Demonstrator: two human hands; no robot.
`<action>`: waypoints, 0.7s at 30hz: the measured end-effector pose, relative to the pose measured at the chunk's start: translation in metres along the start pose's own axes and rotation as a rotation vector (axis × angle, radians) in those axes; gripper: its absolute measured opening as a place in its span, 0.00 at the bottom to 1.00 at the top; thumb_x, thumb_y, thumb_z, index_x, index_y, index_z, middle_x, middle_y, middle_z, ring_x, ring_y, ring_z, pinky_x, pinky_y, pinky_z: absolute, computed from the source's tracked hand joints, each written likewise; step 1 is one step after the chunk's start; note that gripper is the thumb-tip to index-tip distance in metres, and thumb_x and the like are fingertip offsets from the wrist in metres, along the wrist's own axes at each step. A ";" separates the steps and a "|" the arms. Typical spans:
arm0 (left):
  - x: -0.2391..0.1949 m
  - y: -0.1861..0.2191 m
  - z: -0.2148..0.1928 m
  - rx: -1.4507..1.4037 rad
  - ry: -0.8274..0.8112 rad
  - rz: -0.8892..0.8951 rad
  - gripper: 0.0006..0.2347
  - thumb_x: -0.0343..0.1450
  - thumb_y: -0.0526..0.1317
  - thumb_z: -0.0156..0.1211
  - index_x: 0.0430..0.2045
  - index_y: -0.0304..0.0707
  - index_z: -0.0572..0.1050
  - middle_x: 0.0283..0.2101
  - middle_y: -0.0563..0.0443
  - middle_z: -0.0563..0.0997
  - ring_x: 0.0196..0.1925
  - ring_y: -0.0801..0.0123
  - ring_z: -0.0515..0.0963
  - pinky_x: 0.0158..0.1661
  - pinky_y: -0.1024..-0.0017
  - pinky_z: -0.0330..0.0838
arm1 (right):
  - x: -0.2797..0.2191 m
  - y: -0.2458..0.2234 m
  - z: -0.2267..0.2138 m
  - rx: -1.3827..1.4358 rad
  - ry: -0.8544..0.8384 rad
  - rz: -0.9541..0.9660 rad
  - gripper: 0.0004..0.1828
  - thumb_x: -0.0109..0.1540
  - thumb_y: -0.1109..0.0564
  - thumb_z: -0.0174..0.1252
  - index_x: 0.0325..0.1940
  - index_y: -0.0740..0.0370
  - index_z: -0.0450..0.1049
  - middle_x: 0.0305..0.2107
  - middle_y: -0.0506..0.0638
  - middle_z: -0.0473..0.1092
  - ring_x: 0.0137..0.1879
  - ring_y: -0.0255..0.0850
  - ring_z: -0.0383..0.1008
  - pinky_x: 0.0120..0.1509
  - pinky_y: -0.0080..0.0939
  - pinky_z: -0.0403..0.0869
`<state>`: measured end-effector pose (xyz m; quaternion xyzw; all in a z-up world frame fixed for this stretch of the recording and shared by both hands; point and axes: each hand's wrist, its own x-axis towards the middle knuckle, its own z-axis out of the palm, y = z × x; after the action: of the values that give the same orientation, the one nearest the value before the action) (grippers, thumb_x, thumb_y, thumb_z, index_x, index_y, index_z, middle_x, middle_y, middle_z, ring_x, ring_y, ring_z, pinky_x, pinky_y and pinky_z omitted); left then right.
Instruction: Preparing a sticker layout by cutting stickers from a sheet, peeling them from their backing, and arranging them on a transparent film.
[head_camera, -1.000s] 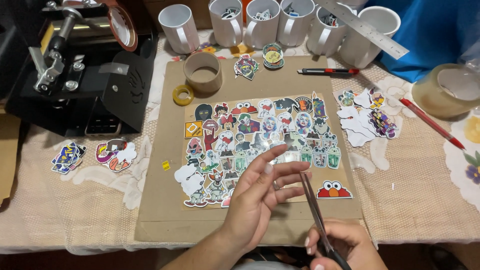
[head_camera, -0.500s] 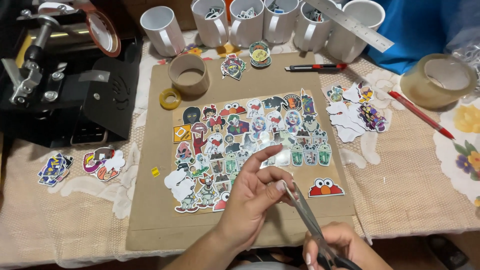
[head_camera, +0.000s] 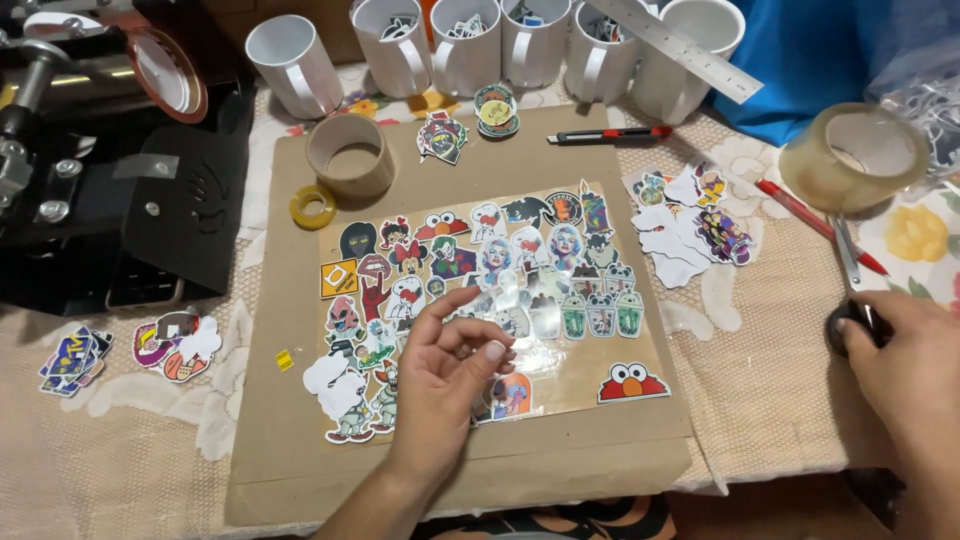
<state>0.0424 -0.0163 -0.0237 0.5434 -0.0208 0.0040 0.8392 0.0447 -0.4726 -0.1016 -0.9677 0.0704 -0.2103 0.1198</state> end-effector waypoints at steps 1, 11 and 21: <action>0.000 0.000 -0.001 -0.016 0.013 -0.010 0.20 0.69 0.29 0.60 0.57 0.31 0.67 0.36 0.43 0.82 0.37 0.66 0.80 0.41 0.67 0.81 | 0.001 0.000 -0.001 -0.233 0.000 -0.074 0.18 0.62 0.59 0.63 0.56 0.62 0.83 0.48 0.57 0.79 0.56 0.54 0.77 0.67 0.47 0.71; -0.001 0.004 -0.002 0.102 0.048 0.042 0.17 0.71 0.34 0.56 0.56 0.31 0.67 0.37 0.41 0.83 0.37 0.64 0.81 0.38 0.69 0.79 | 0.067 -0.136 -0.033 -0.564 -0.181 -0.149 0.14 0.64 0.51 0.53 0.51 0.38 0.80 0.52 0.36 0.77 0.54 0.43 0.79 0.38 0.50 0.83; 0.009 0.025 -0.015 0.105 -0.017 -0.090 0.18 0.70 0.32 0.58 0.55 0.32 0.68 0.36 0.42 0.82 0.35 0.64 0.80 0.37 0.70 0.79 | 0.109 -0.131 -0.001 -0.008 -0.321 -0.259 0.22 0.59 0.49 0.61 0.58 0.50 0.78 0.50 0.49 0.77 0.53 0.49 0.77 0.52 0.52 0.72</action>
<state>0.0513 0.0075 -0.0068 0.5872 -0.0035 -0.0374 0.8086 0.1535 -0.3674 -0.0238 -0.9903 -0.0736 -0.0668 0.0975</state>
